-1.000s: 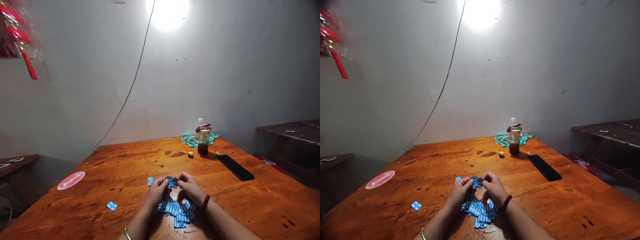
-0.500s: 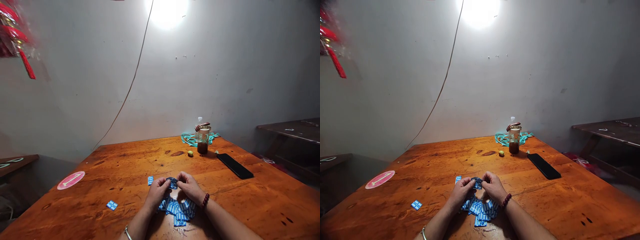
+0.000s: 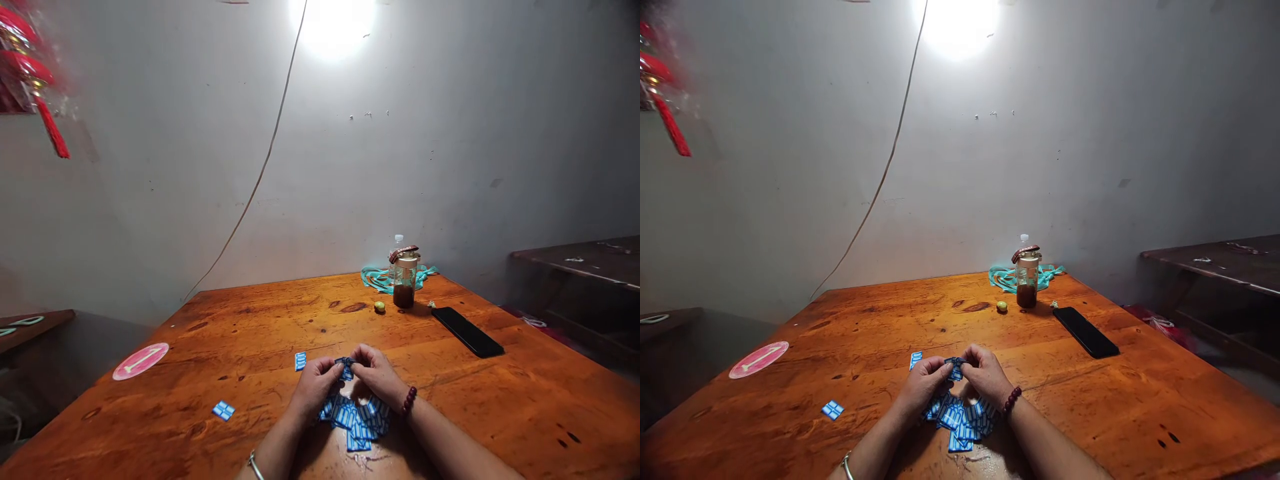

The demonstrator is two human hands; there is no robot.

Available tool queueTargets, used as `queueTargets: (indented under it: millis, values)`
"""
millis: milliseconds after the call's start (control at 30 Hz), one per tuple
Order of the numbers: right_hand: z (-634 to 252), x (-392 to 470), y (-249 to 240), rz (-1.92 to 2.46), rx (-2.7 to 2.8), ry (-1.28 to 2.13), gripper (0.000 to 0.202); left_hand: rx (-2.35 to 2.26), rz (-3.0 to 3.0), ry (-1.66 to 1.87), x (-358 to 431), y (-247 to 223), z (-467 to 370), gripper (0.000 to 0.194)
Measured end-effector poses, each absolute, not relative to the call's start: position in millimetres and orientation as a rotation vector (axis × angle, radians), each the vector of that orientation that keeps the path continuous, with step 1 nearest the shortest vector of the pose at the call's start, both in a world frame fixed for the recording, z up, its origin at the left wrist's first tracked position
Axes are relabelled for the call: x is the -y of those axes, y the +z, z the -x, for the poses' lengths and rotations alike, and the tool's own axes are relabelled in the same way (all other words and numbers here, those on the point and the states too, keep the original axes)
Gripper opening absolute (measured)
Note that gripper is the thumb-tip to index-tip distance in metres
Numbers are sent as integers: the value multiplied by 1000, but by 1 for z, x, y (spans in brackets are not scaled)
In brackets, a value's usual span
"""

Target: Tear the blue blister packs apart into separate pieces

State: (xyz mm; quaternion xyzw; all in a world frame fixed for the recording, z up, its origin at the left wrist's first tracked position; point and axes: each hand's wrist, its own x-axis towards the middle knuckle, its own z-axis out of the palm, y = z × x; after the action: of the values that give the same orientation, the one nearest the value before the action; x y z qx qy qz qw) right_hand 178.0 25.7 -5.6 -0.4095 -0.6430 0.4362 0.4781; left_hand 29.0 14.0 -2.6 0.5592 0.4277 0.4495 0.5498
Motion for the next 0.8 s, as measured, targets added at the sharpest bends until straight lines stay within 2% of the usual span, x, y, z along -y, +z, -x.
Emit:
queueTargets:
  millis: [267,600,800]
  values:
    - [-181,-24,-1,1054,1595,1027,3,-992,-1440,1008,-13,2,-27,39]
    - [-183,-22,2,1046,1780,700,11,-900,-1338,934,-13,2,-25,39]
    - [-182,-18,4,1025,1802,679,6,-943,-1417,929,-12,4,-26,41]
